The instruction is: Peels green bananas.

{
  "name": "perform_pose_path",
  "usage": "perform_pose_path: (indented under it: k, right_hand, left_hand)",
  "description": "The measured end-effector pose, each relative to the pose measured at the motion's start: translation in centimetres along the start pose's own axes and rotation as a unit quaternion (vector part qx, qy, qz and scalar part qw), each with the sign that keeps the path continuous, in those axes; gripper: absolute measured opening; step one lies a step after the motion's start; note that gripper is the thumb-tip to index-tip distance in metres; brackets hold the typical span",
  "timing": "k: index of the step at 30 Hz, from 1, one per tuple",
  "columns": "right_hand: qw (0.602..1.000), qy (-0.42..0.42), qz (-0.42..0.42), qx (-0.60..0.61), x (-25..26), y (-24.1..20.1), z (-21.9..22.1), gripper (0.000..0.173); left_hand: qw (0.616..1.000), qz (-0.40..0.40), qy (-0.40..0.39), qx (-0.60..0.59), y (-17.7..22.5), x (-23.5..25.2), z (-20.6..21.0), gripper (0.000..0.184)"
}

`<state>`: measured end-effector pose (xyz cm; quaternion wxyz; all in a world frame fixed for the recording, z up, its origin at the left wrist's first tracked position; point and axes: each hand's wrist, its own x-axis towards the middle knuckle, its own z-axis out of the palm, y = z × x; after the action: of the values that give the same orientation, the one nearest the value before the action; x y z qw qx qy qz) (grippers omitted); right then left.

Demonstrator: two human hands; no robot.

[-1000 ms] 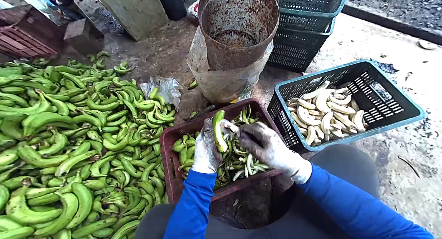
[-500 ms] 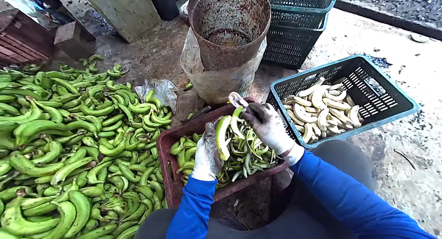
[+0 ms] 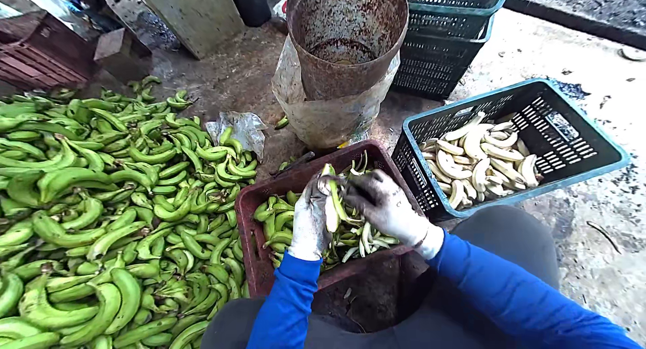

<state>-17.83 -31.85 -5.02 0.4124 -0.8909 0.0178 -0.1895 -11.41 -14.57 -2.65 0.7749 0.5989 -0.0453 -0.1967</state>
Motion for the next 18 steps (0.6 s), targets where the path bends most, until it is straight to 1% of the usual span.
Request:
perform_pose_path:
  k: [2, 3, 5, 7, 10, 11, 12, 14, 15, 16, 18]
  right_hand:
    - [0.996, 0.079, 0.03, -0.008, 1.7, 0.7, -1.1, 0.038]
    - [0.994, 0.095, 0.06, 0.0, 2.2, 0.7, -1.9, 0.04]
    - [0.991, 0.088, 0.097, 0.016, 2.4, 0.4, -3.1, 0.042]
    - [0.993, 0.061, 0.094, 0.036, 1.3, -0.3, -3.0, 0.041]
    - [0.996, -0.021, 0.056, 0.071, -1.7, -1.6, -1.1, 0.039]
    - [0.995, -0.049, 0.043, 0.074, -2.6, -2.1, -0.5, 0.039]
    - [0.994, -0.074, 0.029, 0.069, -3.4, -2.5, -0.1, 0.04]
    - [0.994, -0.101, 0.009, 0.052, -4.0, -2.6, 0.4, 0.043]
    - [0.994, -0.097, 0.001, 0.044, -3.6, -2.3, 0.5, 0.043]
    - [0.996, -0.084, -0.007, 0.036, -3.0, -1.9, 0.4, 0.042]
    - [0.999, -0.04, -0.01, 0.017, -1.0, -0.8, -0.3, 0.039]
  left_hand:
    - [0.998, -0.061, -0.024, 0.022, 0.2, -0.2, 0.6, 0.038]
    - [0.996, -0.078, -0.03, 0.018, 0.1, -0.2, 0.7, 0.039]
    - [0.996, -0.086, -0.024, -0.002, -0.1, -0.1, 0.8, 0.04]
    - [0.999, -0.029, 0.009, 0.007, -0.3, 0.4, 0.5, 0.039]
    - [0.987, 0.072, 0.125, 0.074, -0.7, 1.3, -0.1, 0.036]
    - [0.983, 0.09, 0.147, 0.059, -0.8, 1.5, -0.3, 0.037]
    - [0.983, 0.099, 0.151, 0.022, -0.8, 1.5, -0.5, 0.039]
    - [0.985, 0.106, 0.131, -0.029, -0.6, 1.5, -0.7, 0.04]
    - [0.989, 0.1, 0.106, -0.029, -0.5, 1.2, -0.8, 0.04]
    - [0.993, 0.086, 0.075, -0.026, -0.2, 0.9, -0.7, 0.038]
    - [0.999, 0.04, -0.027, -0.003, 0.8, 0.0, -0.6, 0.036]
